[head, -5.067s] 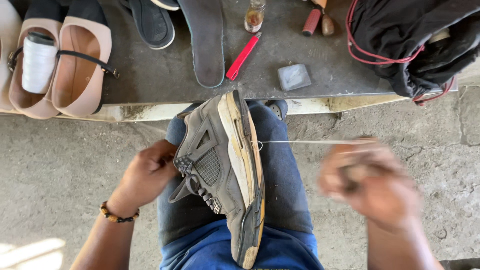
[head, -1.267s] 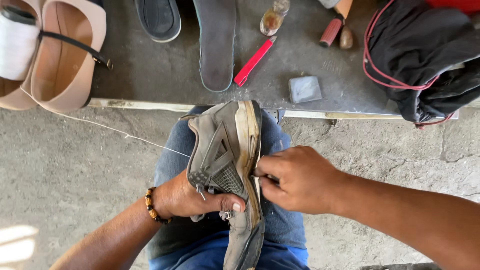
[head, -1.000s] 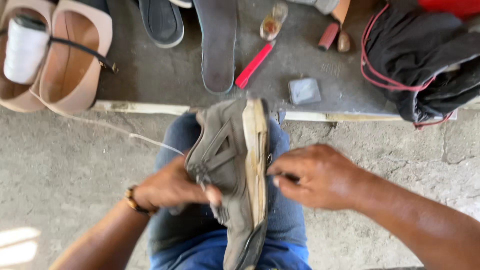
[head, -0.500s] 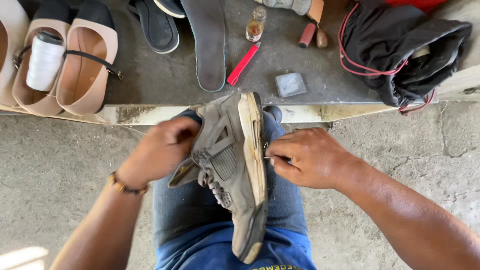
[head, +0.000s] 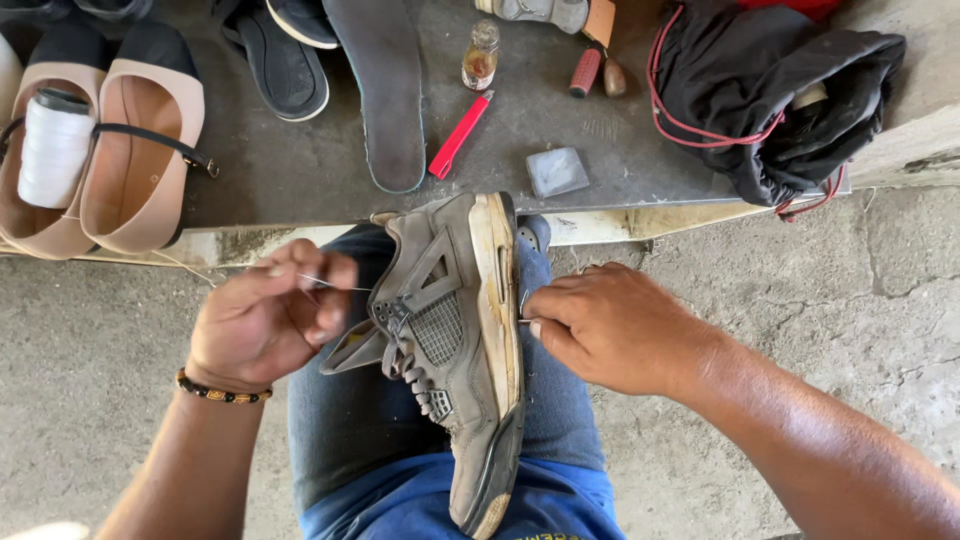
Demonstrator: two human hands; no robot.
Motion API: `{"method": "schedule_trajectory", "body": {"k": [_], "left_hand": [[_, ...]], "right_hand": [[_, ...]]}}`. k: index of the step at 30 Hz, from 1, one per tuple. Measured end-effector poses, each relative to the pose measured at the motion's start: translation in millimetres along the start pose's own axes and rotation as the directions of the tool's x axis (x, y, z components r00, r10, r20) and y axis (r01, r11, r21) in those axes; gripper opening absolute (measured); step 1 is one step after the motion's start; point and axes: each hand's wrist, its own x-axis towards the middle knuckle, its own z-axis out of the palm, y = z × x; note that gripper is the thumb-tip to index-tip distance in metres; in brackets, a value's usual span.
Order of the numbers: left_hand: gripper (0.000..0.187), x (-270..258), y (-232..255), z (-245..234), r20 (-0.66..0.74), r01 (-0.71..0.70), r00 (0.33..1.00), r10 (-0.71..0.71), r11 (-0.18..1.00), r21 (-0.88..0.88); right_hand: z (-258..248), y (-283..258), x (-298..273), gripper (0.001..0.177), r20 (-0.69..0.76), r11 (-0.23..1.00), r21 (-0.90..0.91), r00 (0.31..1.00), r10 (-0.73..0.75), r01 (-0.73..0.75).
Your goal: The person stitches a gray sneaker by hand using a needle and white thread, repeatedly pulling the thread through the sole and upper. They briefly use a red utility knife to cut the thread, then resume stitching along the shoe's edge.
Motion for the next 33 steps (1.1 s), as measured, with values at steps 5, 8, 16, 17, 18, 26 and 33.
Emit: {"method": "schedule_trajectory", "body": {"k": [5, 8, 16, 17, 18, 26, 33], "left_hand": [[0.024, 48, -27, -11, -0.136, 0.146, 0.989, -0.062, 0.596, 0.79], [0.027, 66, -57, 3, 0.254, -0.099, 0.964, -0.078, 0.781, 0.617], [0.046, 50, -99, -8, 0.55, -0.46, 0.831, 0.083, 0.658, 0.596], [0.046, 48, -99, -13, 0.595, -0.529, 0.797, 0.104, 0.595, 0.605], [0.046, 41, -89, -1, 0.592, -0.527, 0.799, 0.105, 0.596, 0.605], [0.056, 34, -65, 39, 0.188, 0.012, 0.97, -0.155, 0.801, 0.599], [0.072, 38, -64, 44, 0.236, -0.049, 0.965, -0.118, 0.8, 0.599]], "right_hand": [[23, 6, 10, 0.027, 0.016, 0.97, -0.241, 1.0, -0.015, 0.019], [-21, -36, 4, 0.041, 0.209, 0.986, -0.006, 0.964, 0.167, -0.169], [-27, -28, 2, 0.039, 0.306, 0.974, 0.122, 0.941, 0.145, -0.19], [-26, -26, 2, 0.038, 0.327, 0.974, 0.129, 0.935, 0.136, -0.186], [-26, -23, 4, 0.038, 0.33, 0.974, 0.128, 0.934, 0.134, -0.185], [7, 11, 3, 0.064, 0.11, 0.99, -0.089, 0.987, 0.119, -0.11], [34, 29, -21, 0.082, -0.289, 0.98, -0.103, 0.948, 0.134, -0.17]]}}
